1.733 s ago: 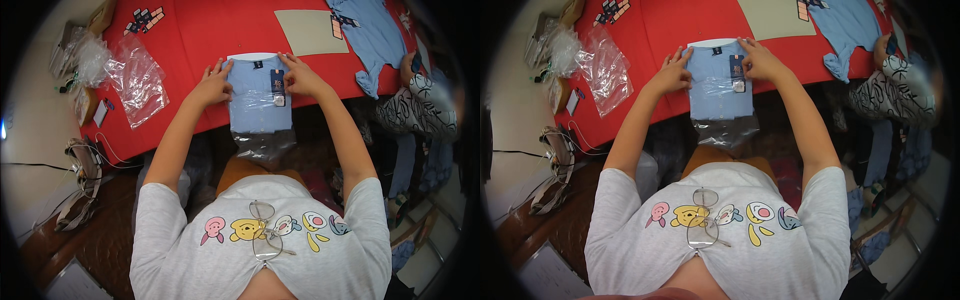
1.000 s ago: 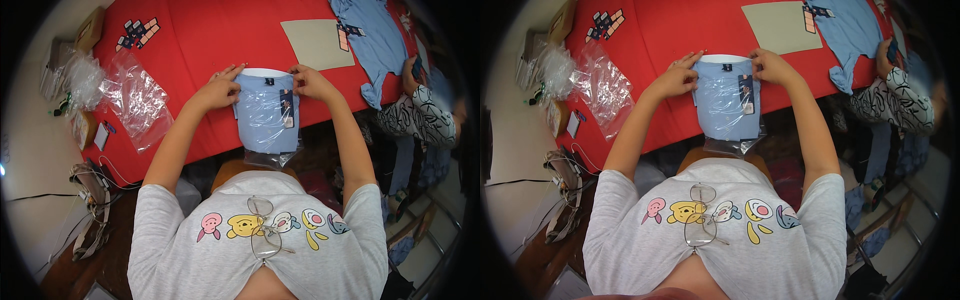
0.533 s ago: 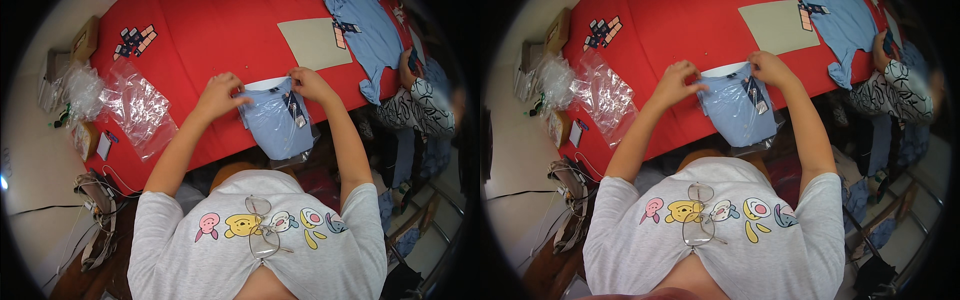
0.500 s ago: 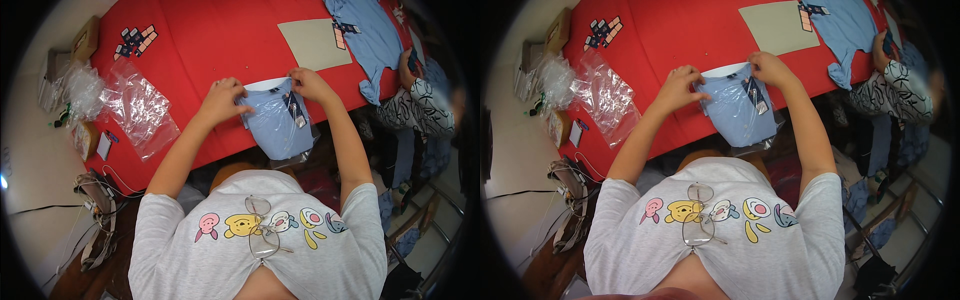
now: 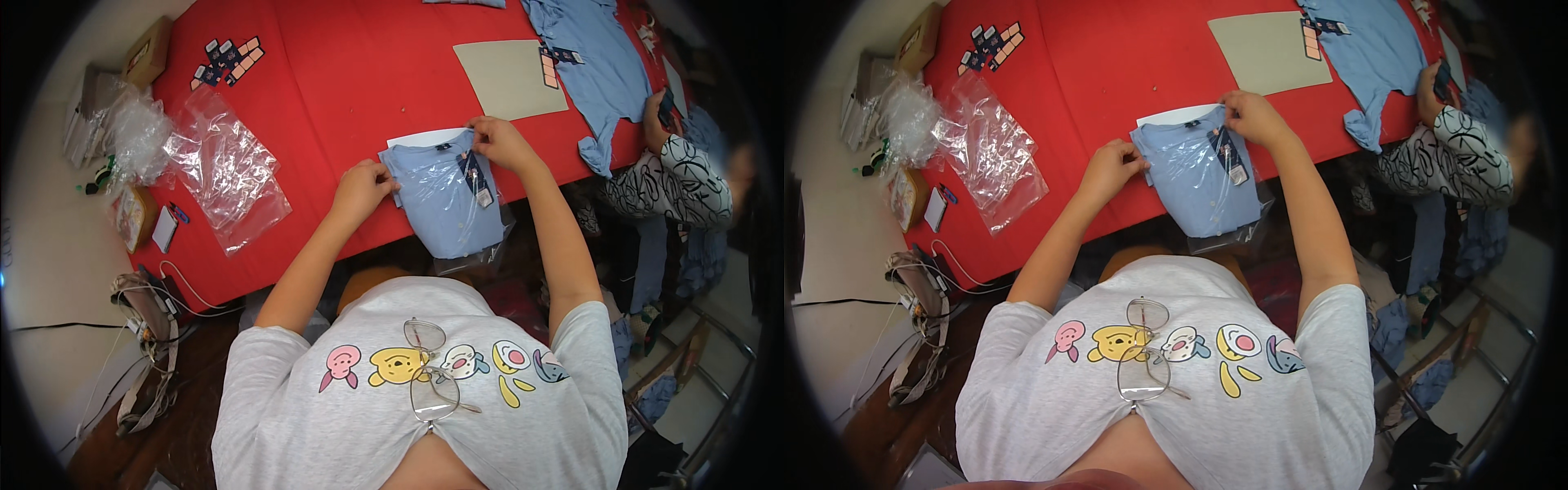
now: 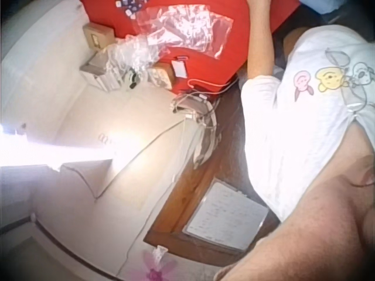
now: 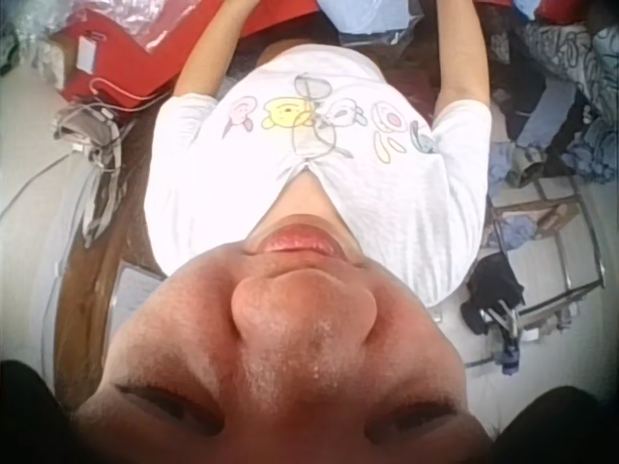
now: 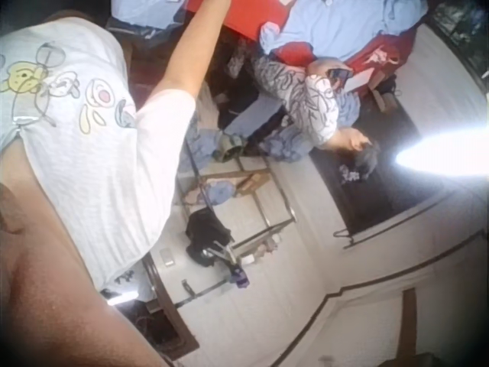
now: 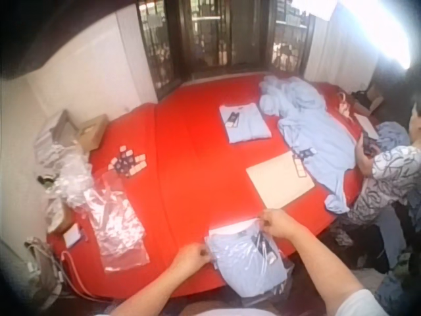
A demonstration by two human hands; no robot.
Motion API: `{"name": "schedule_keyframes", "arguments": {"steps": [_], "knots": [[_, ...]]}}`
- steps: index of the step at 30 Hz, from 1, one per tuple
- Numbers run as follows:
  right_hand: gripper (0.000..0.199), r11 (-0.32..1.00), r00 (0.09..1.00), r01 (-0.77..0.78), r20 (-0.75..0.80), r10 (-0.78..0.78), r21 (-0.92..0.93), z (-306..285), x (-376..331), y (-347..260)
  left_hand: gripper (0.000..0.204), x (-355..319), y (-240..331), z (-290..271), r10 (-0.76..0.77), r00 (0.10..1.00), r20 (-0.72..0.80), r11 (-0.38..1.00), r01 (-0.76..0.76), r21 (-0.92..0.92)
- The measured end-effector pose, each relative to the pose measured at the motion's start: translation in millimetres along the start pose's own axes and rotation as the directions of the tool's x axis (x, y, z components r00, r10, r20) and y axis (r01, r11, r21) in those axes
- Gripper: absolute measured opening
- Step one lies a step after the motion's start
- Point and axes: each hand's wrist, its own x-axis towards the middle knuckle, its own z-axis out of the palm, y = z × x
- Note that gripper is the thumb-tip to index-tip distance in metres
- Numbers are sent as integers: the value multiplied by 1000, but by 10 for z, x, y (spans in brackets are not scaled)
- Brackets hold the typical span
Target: The person organizes clear plastic bags and then places a folded blue shirt into one of the bags.
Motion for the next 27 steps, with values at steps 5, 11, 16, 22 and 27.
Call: {"name": "schedule_keyframes", "arguments": {"steps": [5,11,16,22,27], "knots": [[12,999,1000,-1,-3,1,44,-5,-41,32,13,-55,55,50,618,757,-212,728,-450,517],[17,989,999,38,-43,-32,142,32,-86,164,11,160,276,-195,731,680,-56,460,-431,776],[11,960,991,40,-134,-3,275,86,-124,161,15,479,179,-290,339,935,104,770,-339,541],[11,1000,980,16,-200,-20,-22,-8,-345,-3,33,339,56,-199,590,795,-144,740,-460,491],[10,997,882,70,-469,-48,30,122,-707,-280,49,207,271,-25,599,783,-171,791,-544,281]]}}
